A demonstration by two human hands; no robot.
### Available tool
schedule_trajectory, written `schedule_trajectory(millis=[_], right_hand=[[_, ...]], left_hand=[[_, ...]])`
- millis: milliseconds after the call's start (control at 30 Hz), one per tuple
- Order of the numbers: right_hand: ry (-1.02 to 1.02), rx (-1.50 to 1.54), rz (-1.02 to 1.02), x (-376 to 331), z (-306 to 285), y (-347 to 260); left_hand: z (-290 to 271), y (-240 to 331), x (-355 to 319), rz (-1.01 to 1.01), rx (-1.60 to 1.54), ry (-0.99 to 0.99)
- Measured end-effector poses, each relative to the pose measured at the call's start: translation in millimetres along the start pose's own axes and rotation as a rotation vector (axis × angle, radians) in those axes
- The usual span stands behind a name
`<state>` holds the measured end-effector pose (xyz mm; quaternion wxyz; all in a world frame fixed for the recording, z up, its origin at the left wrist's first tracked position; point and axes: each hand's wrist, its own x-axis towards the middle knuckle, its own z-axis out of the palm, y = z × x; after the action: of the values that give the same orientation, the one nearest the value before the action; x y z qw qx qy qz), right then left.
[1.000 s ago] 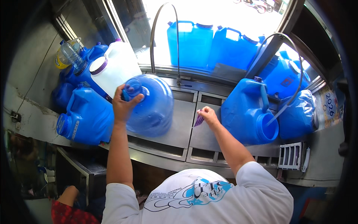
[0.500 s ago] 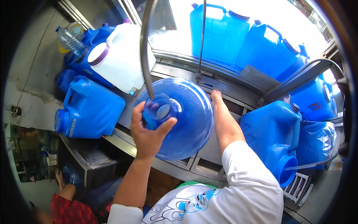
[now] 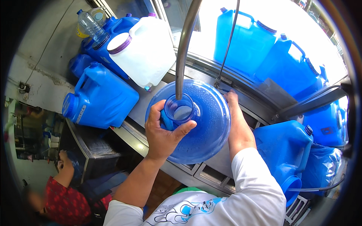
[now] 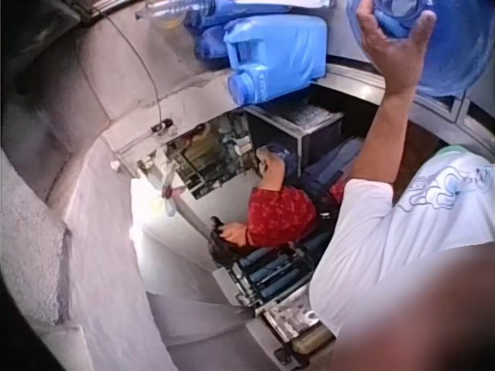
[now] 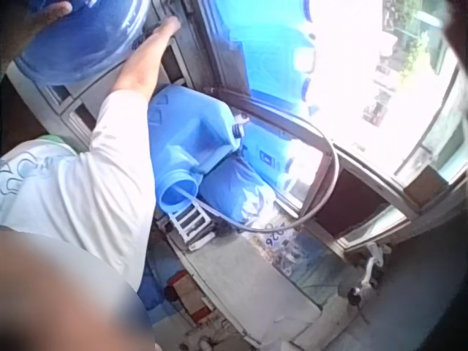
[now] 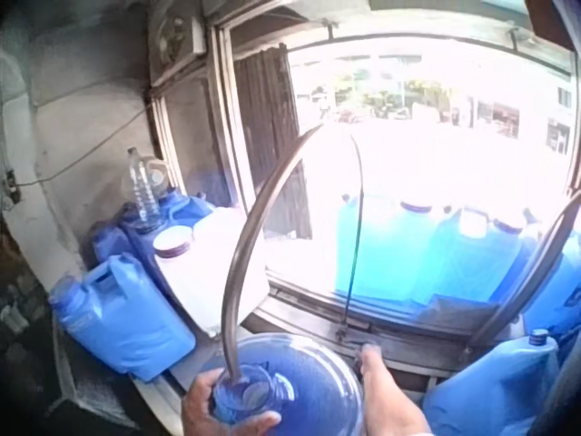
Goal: The person fills several blue plastic water containers at a service counter. They open container caps, position containers under a water tap, and use a handheld device to treat the water inside. After filling, they close the caps and move the containers aside.
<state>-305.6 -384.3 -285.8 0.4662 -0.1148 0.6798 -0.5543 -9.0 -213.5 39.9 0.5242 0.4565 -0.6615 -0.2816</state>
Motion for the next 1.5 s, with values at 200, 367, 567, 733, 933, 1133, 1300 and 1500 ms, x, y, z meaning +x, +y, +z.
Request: schedule_trajectory(millis=[200,367,567,733,933,1133,1300,1500], right_hand=[[0.005,-0.467,-0.339,-10.3,-1.5,-17.5],[-0.018,-0.562,-0.292,-34.4,13.4,-40.5],[-0.055,-0.619,-0.331,-49.8,11.9,-52.3],[-0.119,-0.503,-0.245,-59.0,15.5,-62.7],[-0.177,-0.407,-0.175,-38.1,8.6,-53.1],[-0.229,-0.513,-0.140,-43.6,8.7,-61.3],[-0.211,-0.532,-0.139,-36.9,9.3,-57.1],[-0.229,-0.541,-0.166,-31.6,6.7,-52.7]], left_hand=[[1.6,-1.3,-0.5,0.035,0.047,-0.003],[0.5,-1.7,-5.8,0.018,0.052,0.016],[3.6,1.4,-5.9,0.026,0.066,0.017],[3.6,6.2,-9.2,-0.027,0.044,0.043],[7.8,8.6,-9.9,-0.001,0.104,0.062],[5.8,9.1,-14.6,-0.006,0.093,0.099],[6.6,4.5,-17.7,-0.020,0.088,0.123],[7.6,7.3,-20.2,-0.036,0.111,0.148]])
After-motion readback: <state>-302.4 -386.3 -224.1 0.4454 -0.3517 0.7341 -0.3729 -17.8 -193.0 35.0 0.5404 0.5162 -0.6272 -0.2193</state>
